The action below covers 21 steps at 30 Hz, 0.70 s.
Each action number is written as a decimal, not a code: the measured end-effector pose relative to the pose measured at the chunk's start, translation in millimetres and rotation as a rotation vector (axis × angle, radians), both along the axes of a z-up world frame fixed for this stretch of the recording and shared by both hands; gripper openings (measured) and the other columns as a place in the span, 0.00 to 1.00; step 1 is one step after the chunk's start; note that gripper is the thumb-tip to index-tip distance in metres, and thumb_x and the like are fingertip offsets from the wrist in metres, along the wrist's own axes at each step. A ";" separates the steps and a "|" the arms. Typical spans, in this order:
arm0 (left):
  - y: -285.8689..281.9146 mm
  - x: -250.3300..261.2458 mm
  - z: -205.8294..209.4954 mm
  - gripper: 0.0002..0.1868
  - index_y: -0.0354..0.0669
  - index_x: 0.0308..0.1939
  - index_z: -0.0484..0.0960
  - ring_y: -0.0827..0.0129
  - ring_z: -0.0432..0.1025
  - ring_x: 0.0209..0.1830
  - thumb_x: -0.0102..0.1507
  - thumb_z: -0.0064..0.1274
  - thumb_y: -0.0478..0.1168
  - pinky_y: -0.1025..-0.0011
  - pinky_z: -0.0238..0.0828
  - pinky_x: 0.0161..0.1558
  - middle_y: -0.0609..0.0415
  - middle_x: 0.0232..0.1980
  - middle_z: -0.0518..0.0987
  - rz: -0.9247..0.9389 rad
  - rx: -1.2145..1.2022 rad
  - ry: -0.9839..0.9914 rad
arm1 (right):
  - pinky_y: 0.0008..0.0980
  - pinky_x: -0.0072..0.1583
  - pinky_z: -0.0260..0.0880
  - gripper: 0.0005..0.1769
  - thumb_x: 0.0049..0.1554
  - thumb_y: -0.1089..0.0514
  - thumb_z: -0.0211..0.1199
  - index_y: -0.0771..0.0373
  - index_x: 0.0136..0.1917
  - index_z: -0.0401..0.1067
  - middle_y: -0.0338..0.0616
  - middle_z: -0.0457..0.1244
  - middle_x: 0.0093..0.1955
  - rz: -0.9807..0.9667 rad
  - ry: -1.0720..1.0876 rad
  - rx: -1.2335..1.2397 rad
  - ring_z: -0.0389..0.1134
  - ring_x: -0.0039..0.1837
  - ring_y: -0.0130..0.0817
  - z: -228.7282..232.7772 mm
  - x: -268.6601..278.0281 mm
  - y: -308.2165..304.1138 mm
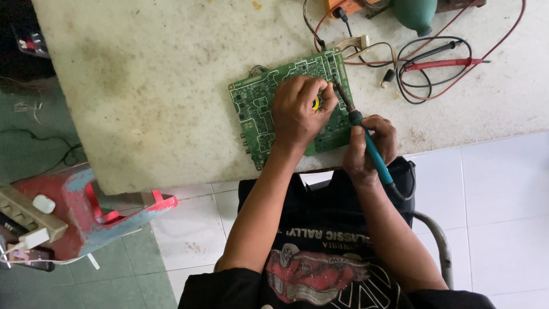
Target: The person sits at a workbench and uses a soldering iron to apply solder to various points on a green circuit board. They hold a spool of solder wire in one hand and the soldering iron in the other, moving the iron across different sections of the board to make connections.
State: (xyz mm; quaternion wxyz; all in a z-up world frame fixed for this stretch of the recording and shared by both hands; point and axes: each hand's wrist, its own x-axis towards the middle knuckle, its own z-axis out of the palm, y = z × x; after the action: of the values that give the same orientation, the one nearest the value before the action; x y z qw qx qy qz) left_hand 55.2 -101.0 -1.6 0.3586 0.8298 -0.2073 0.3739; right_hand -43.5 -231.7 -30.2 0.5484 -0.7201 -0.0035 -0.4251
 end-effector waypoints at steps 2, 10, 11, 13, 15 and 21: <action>-0.1 0.5 -1.4 0.06 0.49 0.33 0.78 0.65 0.73 0.28 0.57 0.61 0.36 0.67 0.75 0.33 0.59 0.29 0.71 0.001 -0.003 0.000 | 0.33 0.44 0.65 0.09 0.60 0.66 0.66 0.74 0.48 0.69 0.56 0.63 0.41 0.006 0.000 -0.006 0.64 0.40 0.36 -0.3 -0.1 -1.0; -0.4 0.3 -2.7 0.06 0.48 0.33 0.79 0.64 0.73 0.28 0.57 0.61 0.36 0.66 0.75 0.32 0.59 0.29 0.72 -0.012 -0.019 0.010 | 0.32 0.42 0.64 0.09 0.60 0.66 0.66 0.74 0.47 0.69 0.57 0.63 0.40 0.012 0.001 0.013 0.62 0.38 0.35 1.6 -1.1 -0.6; -0.2 -0.2 -2.2 0.06 0.47 0.33 0.79 0.65 0.74 0.28 0.56 0.61 0.36 0.67 0.75 0.33 0.59 0.29 0.72 -0.017 -0.021 0.021 | 0.33 0.42 0.64 0.08 0.60 0.66 0.66 0.74 0.47 0.69 0.57 0.63 0.40 0.004 0.007 -0.001 0.63 0.37 0.36 2.0 -1.2 -0.8; 1.1 -2.0 2.6 0.06 0.47 0.33 0.79 0.65 0.74 0.28 0.56 0.61 0.35 0.67 0.74 0.33 0.59 0.29 0.73 -0.022 -0.022 0.031 | 0.33 0.41 0.65 0.08 0.60 0.66 0.65 0.74 0.47 0.70 0.58 0.63 0.40 -0.004 0.013 -0.014 0.63 0.36 0.38 0.4 -1.4 -1.6; 2.9 -3.9 11.4 0.04 0.46 0.34 0.79 0.66 0.73 0.28 0.60 0.59 0.33 0.69 0.73 0.35 0.57 0.29 0.74 -0.020 -0.072 0.087 | 0.33 0.42 0.67 0.09 0.60 0.66 0.67 0.76 0.48 0.70 0.58 0.64 0.41 0.010 -0.006 0.044 0.67 0.37 0.39 -3.4 -1.0 -2.9; 3.1 -1.2 10.8 0.05 0.48 0.33 0.78 0.67 0.74 0.30 0.59 0.60 0.35 0.69 0.73 0.36 0.60 0.30 0.74 0.077 -0.043 0.048 | 0.32 0.41 0.67 0.08 0.60 0.66 0.68 0.75 0.49 0.72 0.57 0.66 0.41 0.001 0.045 -0.010 0.67 0.37 0.37 10.7 1.5 0.3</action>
State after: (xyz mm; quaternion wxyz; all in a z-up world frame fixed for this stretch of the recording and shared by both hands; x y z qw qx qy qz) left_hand 54.0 -98.0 9.2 0.3666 0.8381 -0.1582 0.3717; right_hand -42.0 -231.5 -19.5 0.5450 -0.7322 0.0066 -0.4084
